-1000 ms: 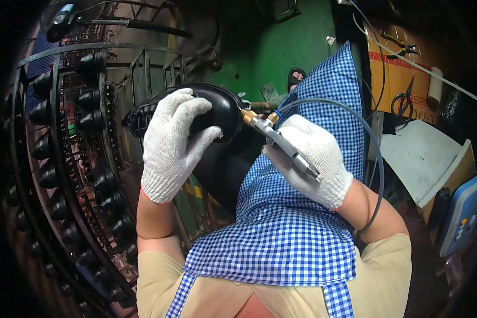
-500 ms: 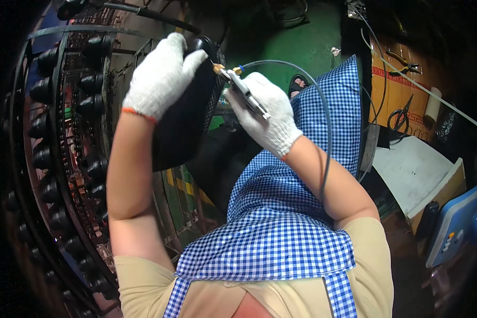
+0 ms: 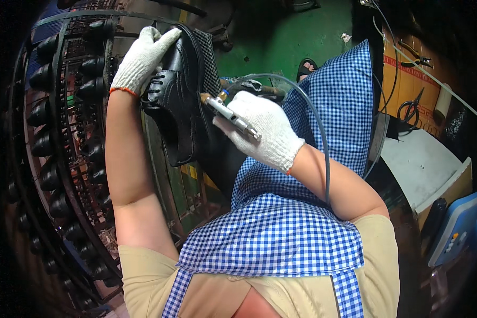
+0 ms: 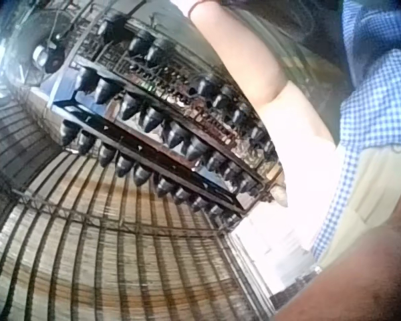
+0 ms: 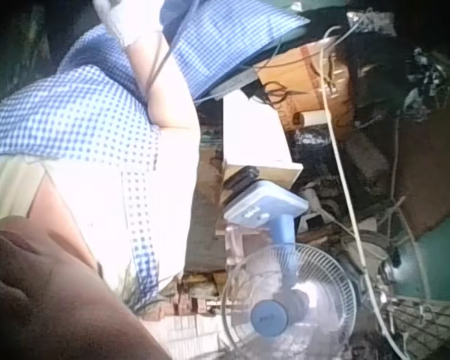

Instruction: The person picks up black leather shoes from a metal rack and uses a handheld spray gun to apply a coating to the shoe's surface. They rotate the shoe to cover different angles and return it to the rack after finishing.

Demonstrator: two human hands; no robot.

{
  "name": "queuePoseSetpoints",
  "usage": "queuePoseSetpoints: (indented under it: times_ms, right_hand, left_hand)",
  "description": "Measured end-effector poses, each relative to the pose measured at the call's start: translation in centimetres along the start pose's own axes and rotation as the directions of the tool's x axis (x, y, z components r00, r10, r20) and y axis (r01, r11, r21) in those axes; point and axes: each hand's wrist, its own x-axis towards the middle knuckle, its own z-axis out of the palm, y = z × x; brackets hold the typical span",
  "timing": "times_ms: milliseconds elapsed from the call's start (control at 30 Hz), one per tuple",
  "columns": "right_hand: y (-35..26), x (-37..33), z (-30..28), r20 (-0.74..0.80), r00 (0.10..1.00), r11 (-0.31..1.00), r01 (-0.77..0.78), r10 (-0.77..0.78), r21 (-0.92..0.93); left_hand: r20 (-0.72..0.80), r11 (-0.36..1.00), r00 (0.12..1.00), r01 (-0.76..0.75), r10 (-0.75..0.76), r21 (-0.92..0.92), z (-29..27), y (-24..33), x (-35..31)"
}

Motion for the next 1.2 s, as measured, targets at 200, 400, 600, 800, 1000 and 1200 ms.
queuePoseSetpoints:
  times_ms: [200, 400, 600, 800, 1000, 1200]
  right_hand:
    - [-0.5, -1.7, -1.6, -0.097, 0.992, 0.997, 0.078, -0.078, 0.006]
    - [3.2, 0.3, -1.9, -0.162, 0.987, 0.994, -0.038, 0.021, -0.103]
    - [4.8, 2.2, 2.8, -0.069, 0.997, 0.995, -0.024, 0.031, 0.098]
    - [5.5, 1.5, 2.9, -0.062, 0.993, 0.995, -0.100, 0.100, 0.008]
    - [5.7, 1.2, 2.2, -0.059, 0.983, 0.983, -0.177, 0.174, -0.050]
    - [5.1, 1.2, 2.0, -0.012, 0.988, 0.984, -0.154, 0.153, -0.085]
  left_hand:
    - [-0.107, 0.980, 0.993, -0.076, 0.057, -0.183, -0.8, -1.2, -3.2]
    - [-0.264, 0.711, 0.946, -0.316, 0.187, -0.629, -1.8, -3.3, -18.4]
    - [-0.243, 0.791, 0.796, -0.594, 0.554, -0.147, 3.3, -3.9, -21.4]
    - [-0.647, 0.899, 0.735, -0.401, 0.201, -0.178, -1.1, -7.0, -25.1]
    - [-0.811, 1.000, 0.584, 0.000, -0.018, -0.022, -6.9, -17.1, -16.0]
    - [-0.770, 0.916, 0.627, 0.368, -0.118, 0.160, -9.9, -30.0, -7.5]
